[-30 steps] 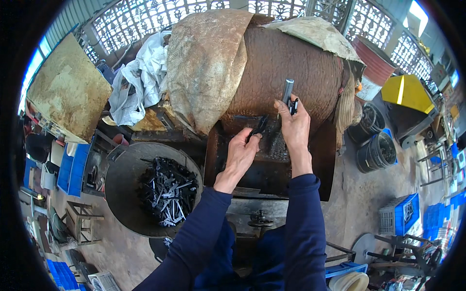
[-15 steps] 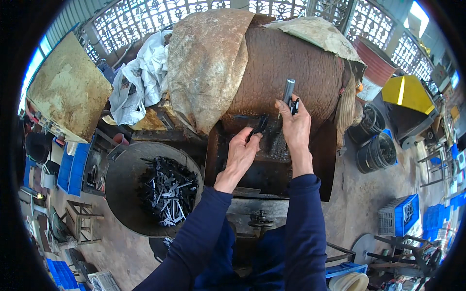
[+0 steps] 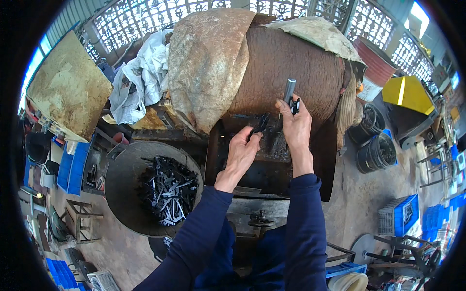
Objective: Picking small metal components from a large bin and assembling them using a workstation fixture.
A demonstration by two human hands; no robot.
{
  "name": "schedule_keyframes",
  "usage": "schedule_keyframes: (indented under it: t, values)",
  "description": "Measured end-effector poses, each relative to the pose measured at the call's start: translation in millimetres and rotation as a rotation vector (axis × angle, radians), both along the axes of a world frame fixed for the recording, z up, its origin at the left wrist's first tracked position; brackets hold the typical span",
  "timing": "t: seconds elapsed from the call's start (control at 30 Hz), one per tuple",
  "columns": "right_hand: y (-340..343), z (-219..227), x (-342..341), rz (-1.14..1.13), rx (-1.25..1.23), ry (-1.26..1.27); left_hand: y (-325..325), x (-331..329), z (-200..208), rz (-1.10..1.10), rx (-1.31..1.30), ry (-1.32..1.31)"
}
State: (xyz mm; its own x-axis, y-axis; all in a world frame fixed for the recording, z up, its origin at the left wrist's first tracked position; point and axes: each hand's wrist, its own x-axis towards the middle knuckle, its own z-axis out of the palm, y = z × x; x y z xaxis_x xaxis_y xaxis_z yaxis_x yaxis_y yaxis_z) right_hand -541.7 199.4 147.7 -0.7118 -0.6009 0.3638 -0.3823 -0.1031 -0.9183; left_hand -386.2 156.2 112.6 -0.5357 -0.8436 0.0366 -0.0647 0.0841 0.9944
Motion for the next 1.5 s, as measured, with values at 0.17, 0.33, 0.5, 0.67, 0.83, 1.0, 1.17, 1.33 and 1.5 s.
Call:
schedule_keyframes:
  t: [0.17, 0.33, 0.5, 0.67, 0.83, 1.0, 1.17, 1.33, 1.5]
  values:
    - [0, 0, 1, 0.000, -0.005, -0.006, -1, -1, -1, 0.005, -0.008, 0.006]
    - [0, 0, 0, -0.011, -0.002, 0.000, -1, -1, -2, 0.013, -0.019, -0.012]
    - [-1, -1, 0, -0.013, 0.015, -0.006, -2, -2, -5, 0.015, -0.018, 0.013]
    - [-1, -1, 0, -0.020, 0.024, -0.011, -1, -2, -4, 0.026, -0.016, 0.038]
    - [0, -1, -1, -0.015, 0.026, -0.013, 1, 0, 2, 0.007, 0.019, 0.039]
    - [0, -1, 0, -0.009, 0.025, -0.020, 1, 2, 3, 0.017, -0.009, 0.027]
    - [-1, -1, 0, -0.003, 0.023, -0.016, 1, 4, 6, 0.029, -0.041, 0.048]
    - [1, 0, 0, 0.000, 0.025, 0.002, 6, 9, 15, 0.013, -0.029, 0.044]
    - [-1, 2, 0, -0.014, 0.038, -0.005, 16, 17, 33, 0.015, -0.016, 0.143]
